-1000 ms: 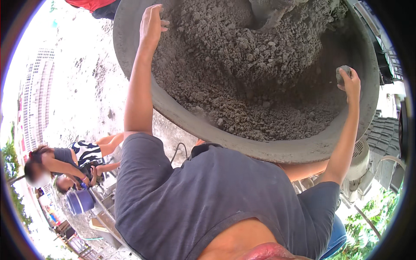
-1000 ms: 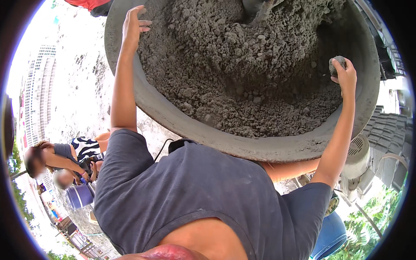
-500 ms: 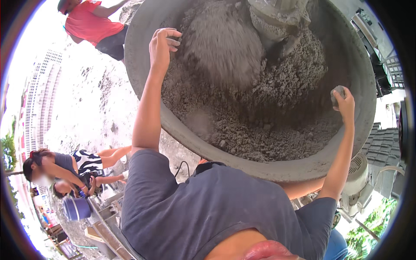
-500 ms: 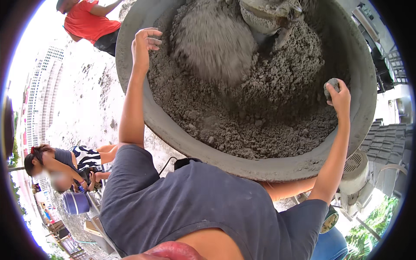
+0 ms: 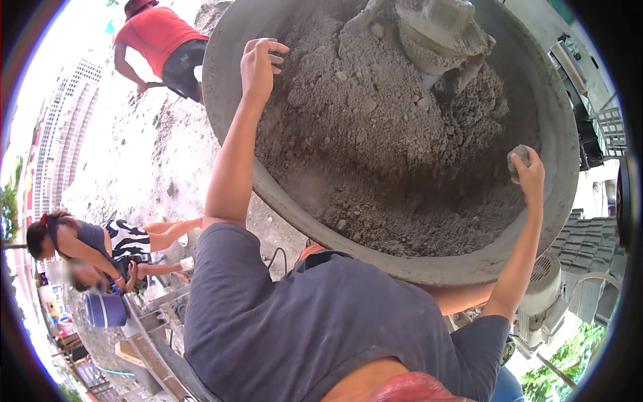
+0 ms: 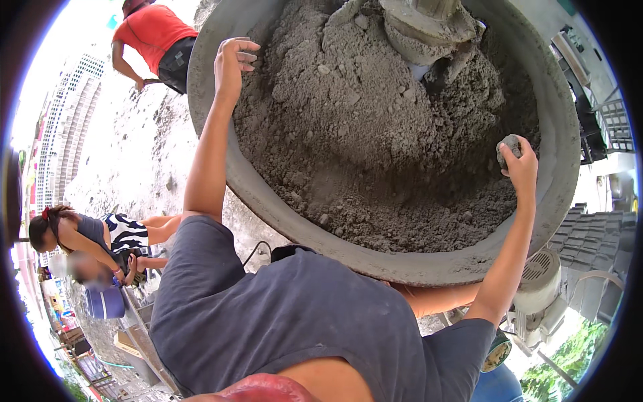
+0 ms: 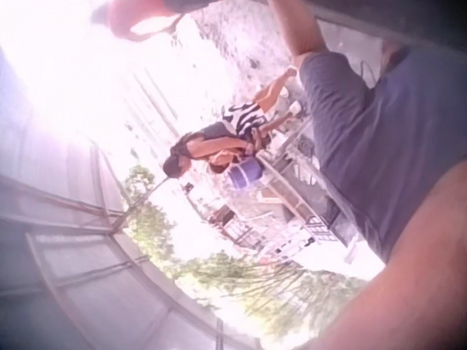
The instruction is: The person repeatedly reaches into a rotating concrete mixer pan by hand, scoops up and squeezes clumps of the mortar mixture, and tosses clumps back into the pan.
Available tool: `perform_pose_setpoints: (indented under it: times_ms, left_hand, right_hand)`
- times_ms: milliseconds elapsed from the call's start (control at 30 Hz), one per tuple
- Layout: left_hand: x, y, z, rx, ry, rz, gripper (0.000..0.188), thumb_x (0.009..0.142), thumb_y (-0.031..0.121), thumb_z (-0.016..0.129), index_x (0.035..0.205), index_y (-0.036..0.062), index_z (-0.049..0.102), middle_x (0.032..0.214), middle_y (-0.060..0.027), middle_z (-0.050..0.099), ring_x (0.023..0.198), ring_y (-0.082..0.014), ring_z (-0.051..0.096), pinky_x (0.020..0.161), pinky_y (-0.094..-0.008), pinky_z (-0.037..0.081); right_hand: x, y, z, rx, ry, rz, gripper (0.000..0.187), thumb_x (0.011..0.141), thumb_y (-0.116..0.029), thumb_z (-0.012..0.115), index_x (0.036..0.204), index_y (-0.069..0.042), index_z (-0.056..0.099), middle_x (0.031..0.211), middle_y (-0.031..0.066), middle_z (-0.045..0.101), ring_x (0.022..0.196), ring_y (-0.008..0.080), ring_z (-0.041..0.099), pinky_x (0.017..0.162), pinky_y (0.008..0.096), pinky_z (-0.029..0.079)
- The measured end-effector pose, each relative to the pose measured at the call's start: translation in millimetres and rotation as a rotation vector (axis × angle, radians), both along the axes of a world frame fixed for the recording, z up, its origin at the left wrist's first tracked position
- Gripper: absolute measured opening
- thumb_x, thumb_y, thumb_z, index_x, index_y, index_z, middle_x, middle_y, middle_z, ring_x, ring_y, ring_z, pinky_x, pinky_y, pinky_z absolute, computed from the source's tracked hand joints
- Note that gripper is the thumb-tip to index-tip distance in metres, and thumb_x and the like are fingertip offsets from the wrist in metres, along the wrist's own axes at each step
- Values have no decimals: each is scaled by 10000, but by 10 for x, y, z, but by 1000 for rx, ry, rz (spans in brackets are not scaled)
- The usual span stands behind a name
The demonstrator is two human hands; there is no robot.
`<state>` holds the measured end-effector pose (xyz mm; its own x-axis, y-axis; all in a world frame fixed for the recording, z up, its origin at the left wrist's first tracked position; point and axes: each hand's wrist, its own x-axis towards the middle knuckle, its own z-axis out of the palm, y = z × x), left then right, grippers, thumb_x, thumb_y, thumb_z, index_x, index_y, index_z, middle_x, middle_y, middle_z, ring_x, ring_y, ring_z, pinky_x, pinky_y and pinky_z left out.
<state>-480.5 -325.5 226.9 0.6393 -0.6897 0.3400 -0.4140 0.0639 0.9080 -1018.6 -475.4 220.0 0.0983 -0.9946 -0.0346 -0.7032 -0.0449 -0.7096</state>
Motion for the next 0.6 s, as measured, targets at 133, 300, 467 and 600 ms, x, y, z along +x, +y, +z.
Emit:
perform_pose_setpoints:
  times_ms: [133, 300, 467, 600]
  left_hand:
    - [166, -38, -154, 144, -439, 202, 421, 895, 372, 437, 848, 62, 718, 1126, -128, 566, 932, -263, 611, 830, -381, 476]
    - [165, -35, -130, 140, -501, 216, 404, 894, 383, 464, 857, 71, 718, 1123, -126, 572, 1050, -297, 569, 904, -395, 436]
    - [157, 41, -107, 81, -513, 232, 385, 892, 356, 471, 844, 61, 714, 1093, -133, 577, 1023, -294, 578, 891, -392, 442]
    - [126, 8, -137, 75, -517, 188, 364, 886, 326, 482, 829, 42, 703, 1056, -132, 586, 1038, -286, 561, 898, -388, 433]
  right_hand:
    - [-20, -41, -79, -23, 55, 92, 433, 818, -244, 669, 1192, -46, 578, 1065, 102, 616, 869, 186, 639, 597, 310, 574]
    - [35, -21, -112, -60, 48, 168, 388, 793, -224, 675, 1129, -45, 602, 949, 78, 644, 756, 145, 627, 518, 281, 545]
    - [103, -4, -184, -110, 98, 303, 371, 763, -199, 687, 1073, -10, 611, 850, 109, 651, 738, 177, 623, 625, 313, 507]
    - [112, -33, -287, -55, 72, 329, 371, 746, -180, 683, 1064, -2, 612, 855, 124, 654, 786, 206, 629, 744, 333, 491]
